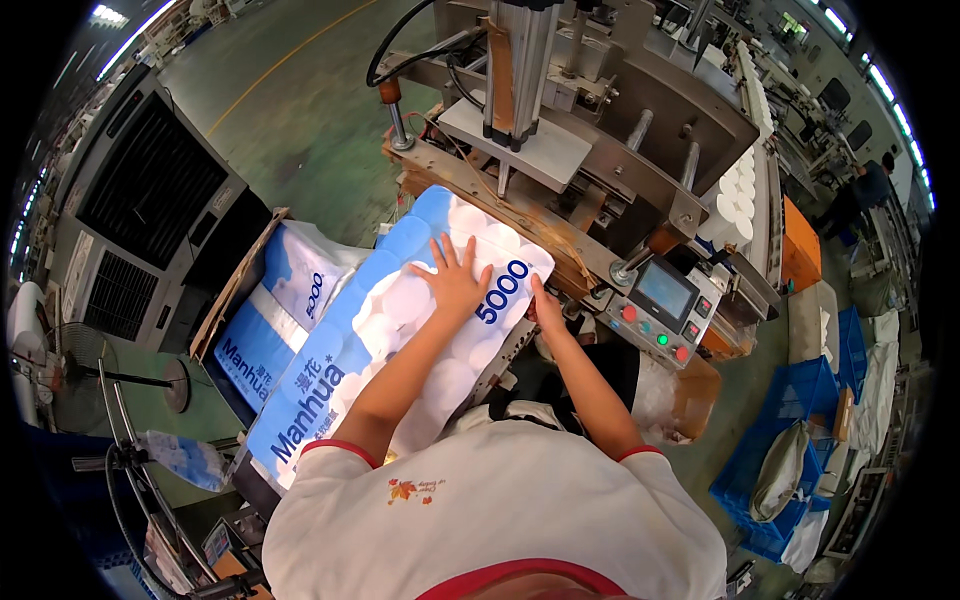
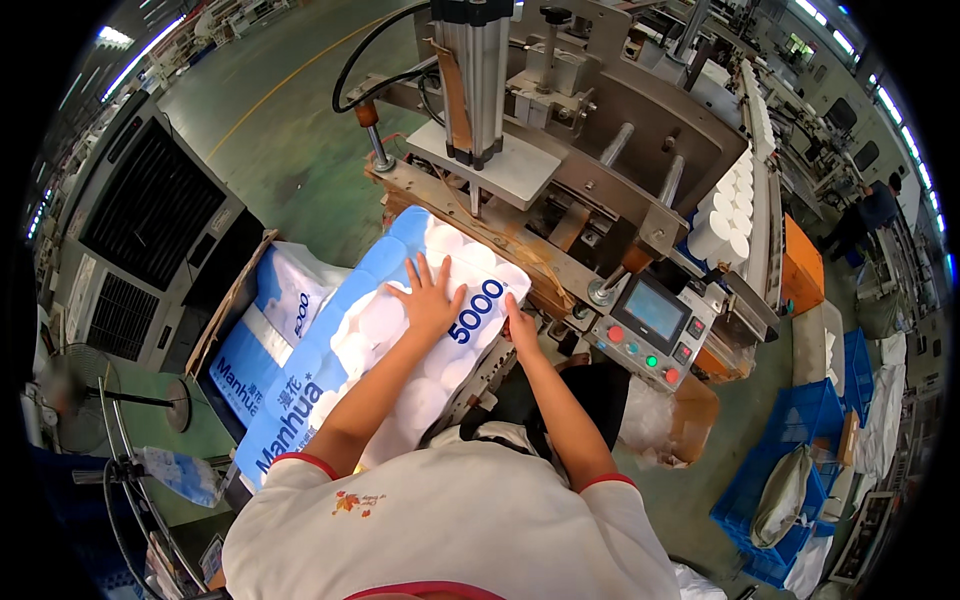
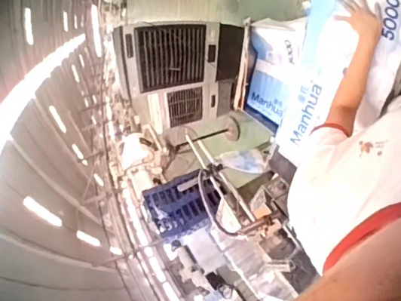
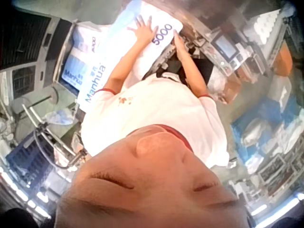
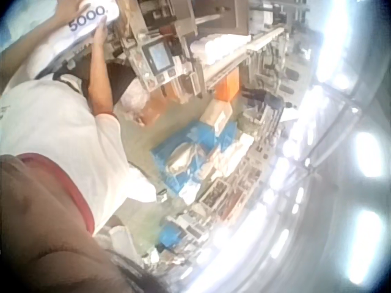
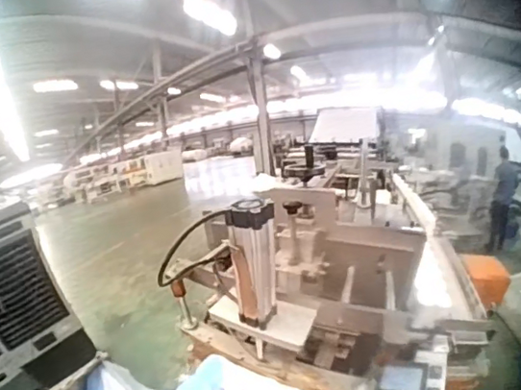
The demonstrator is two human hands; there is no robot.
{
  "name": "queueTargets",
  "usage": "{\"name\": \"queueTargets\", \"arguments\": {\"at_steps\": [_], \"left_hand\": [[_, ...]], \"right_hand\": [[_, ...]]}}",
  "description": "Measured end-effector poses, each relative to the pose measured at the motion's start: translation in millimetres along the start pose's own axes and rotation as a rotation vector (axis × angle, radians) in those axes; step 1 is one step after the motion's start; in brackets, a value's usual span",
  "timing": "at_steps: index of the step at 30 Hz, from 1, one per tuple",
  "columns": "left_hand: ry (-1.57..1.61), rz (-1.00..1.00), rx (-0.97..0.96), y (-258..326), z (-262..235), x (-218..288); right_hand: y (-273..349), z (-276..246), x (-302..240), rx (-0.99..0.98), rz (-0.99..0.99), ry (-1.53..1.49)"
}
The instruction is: The person fits a large plastic bag onto the outlet of a packaging machine and uses both hands to pull the bag tight as the machine inserts a stack of tissues.
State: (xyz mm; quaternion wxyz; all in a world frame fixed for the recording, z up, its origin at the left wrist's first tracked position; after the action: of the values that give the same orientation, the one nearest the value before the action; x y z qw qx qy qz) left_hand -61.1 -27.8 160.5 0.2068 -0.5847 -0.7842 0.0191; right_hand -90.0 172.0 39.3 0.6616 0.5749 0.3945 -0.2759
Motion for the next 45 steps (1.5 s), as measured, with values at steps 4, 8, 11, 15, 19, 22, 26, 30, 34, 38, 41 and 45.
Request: {"name": "queueTargets", "arguments": {"at_steps": [4, 8, 11, 15, 19, 22, 26, 30, 34, 38, 41, 45], "left_hand": [[0.175, 0.062, -0.007, -1.1, 12.4, -11.3], [0.525, 0.090, -0.063, -20.7, -1.8, -62.7], [0.313, -0.029, 0.043, -58.7, -25.2, -159.4], [0.132, -0.626, -0.063, -67.5, -3.6, -302.0], [0.339, -0.846, -0.300, -9.3, 62.3, -472.4], [0.507, -0.861, -0.402, -1.0, 102.1, -431.2], [0.277, -0.692, -0.827, 26.6, 73.9, -439.7], [0.469, -0.353, -0.782, 56.2, 45.6, -391.1], [0.030, -0.265, -0.343, 60.2, -60.0, -448.3], [0.462, -0.453, -0.086, 59.7, -118.4, -345.3], [0.335, -0.362, -0.065, 75.5, -180.4, -228.7], [0.188, -0.069, -0.211, 95.4, -191.0, -84.6]], "right_hand": [[8.9, -14.2, 12.4, -0.058, 0.038, -0.048], [34.2, -61.2, 43.1, -0.024, 0.081, -0.069], [51.6, -114.9, 84.1, 0.071, 0.127, -0.085], [85.4, -172.3, 128.7, 0.228, 0.206, -0.133], [81.6, -158.3, 144.7, 0.186, 0.190, -0.232], [95.5, -168.8, 155.7, 0.244, 0.187, -0.268], [84.1, -135.5, 161.7, 0.122, 0.208, -0.265], [80.8, -133.5, 156.8, 0.076, 0.194, -0.208], [73.8, -111.4, 148.6, -0.039, 0.172, -0.165], [80.9, -120.3, 142.3, -0.045, 0.168, -0.086], [90.6, -80.8, 107.8, -0.222, 0.124, 0.015], [132.1, -18.1, 17.8, -0.512, -0.117, -0.019]]}}
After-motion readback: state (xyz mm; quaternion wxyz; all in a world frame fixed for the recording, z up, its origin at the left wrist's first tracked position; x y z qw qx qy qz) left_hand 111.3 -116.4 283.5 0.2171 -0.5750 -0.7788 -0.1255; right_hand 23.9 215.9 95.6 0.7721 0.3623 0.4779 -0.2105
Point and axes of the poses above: each hand's wrist, its own y-axis away from the middle knuckle, its own z-axis out of the palm, x = y × z, the point moved 9 cm from there along -y, towards the middle knuckle, and after that the axes turned 6 degrees about y, right-handed, at the moved point
